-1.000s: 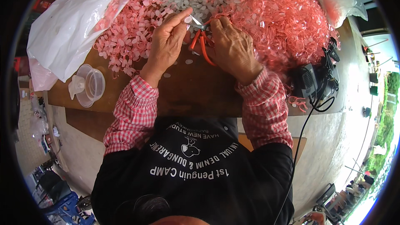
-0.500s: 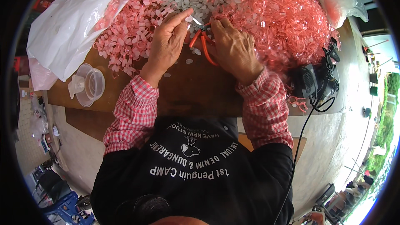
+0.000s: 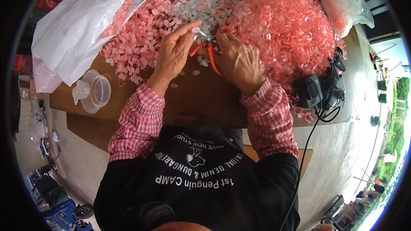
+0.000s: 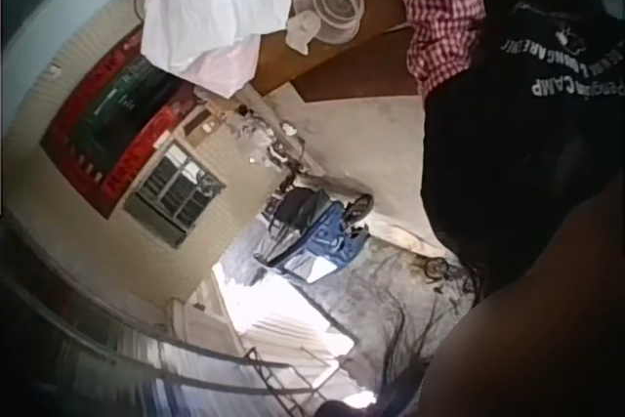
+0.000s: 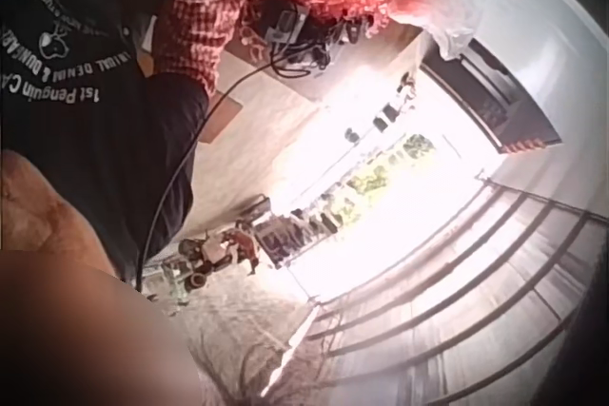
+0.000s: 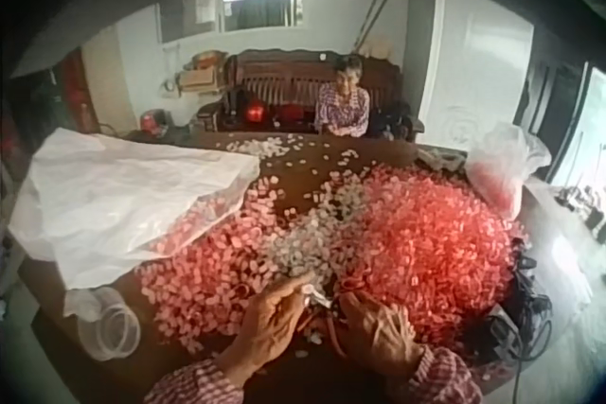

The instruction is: Trimming small plastic flower decorations from a larger sprig using a pair of snips.

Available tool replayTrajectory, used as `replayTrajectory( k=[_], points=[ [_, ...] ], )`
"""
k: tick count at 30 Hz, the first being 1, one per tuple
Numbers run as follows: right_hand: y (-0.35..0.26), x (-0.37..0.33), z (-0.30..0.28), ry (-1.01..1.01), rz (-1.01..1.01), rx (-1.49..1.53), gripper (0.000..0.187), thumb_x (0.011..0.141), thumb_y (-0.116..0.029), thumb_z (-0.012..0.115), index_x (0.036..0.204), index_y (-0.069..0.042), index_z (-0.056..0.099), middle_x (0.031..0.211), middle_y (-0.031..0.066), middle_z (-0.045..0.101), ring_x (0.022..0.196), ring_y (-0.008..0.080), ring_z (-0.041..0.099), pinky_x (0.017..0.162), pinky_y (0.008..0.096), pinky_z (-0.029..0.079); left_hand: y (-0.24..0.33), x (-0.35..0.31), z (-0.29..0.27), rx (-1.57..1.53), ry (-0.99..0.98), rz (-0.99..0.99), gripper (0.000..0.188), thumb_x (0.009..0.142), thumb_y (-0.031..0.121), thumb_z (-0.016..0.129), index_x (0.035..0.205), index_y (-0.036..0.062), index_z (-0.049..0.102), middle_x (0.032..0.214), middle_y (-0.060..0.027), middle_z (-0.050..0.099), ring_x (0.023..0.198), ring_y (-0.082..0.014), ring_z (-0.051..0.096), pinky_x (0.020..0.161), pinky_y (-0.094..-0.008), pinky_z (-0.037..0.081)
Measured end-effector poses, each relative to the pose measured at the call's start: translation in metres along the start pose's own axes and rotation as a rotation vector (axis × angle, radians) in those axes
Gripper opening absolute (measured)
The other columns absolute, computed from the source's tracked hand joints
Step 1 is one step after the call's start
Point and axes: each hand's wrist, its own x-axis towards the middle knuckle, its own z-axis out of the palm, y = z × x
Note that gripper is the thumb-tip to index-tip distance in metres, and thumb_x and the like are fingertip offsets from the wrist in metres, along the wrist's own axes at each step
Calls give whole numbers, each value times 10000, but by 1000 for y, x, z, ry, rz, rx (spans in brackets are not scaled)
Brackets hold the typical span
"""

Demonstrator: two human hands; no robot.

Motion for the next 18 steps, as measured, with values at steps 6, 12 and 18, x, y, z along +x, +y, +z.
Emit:
replayTrajectory(
  k=[6, 12, 18],
  points=[
    [-4, -2, -2, -15, 30, -8, 408, 864, -414, 669, 784, -51, 501, 700, 138, 555, 626, 372, 580, 527, 444, 420, 3, -2, 0, -116, 45, -31, 307, 984, 104, 495, 1253, -4, 595, 851, 47, 581, 730, -10, 476, 623, -169, 408],
    [3, -2, 5, 2, 13, 47, 454, 860, -461, 654, 729, -53, 504, 658, 116, 587, 587, 348, 602, 511, 442, 448, 5, 2, 4, -238, 154, 105, 203, 951, 51, 554, 1136, 2, 621, 772, 28, 580, 661, -30, 520, 572, -168, 413],
    [-1, -1, 2, 8, 33, 40, 416, 860, -445, 663, 813, -51, 535, 725, 129, 588, 642, 362, 604, 539, 440, 447, 4, -1, 5, -227, 151, 112, 125, 915, 17, 594, 1031, -20, 624, 787, 26, 588, 648, -7, 511, 566, -167, 438]
  ],
)
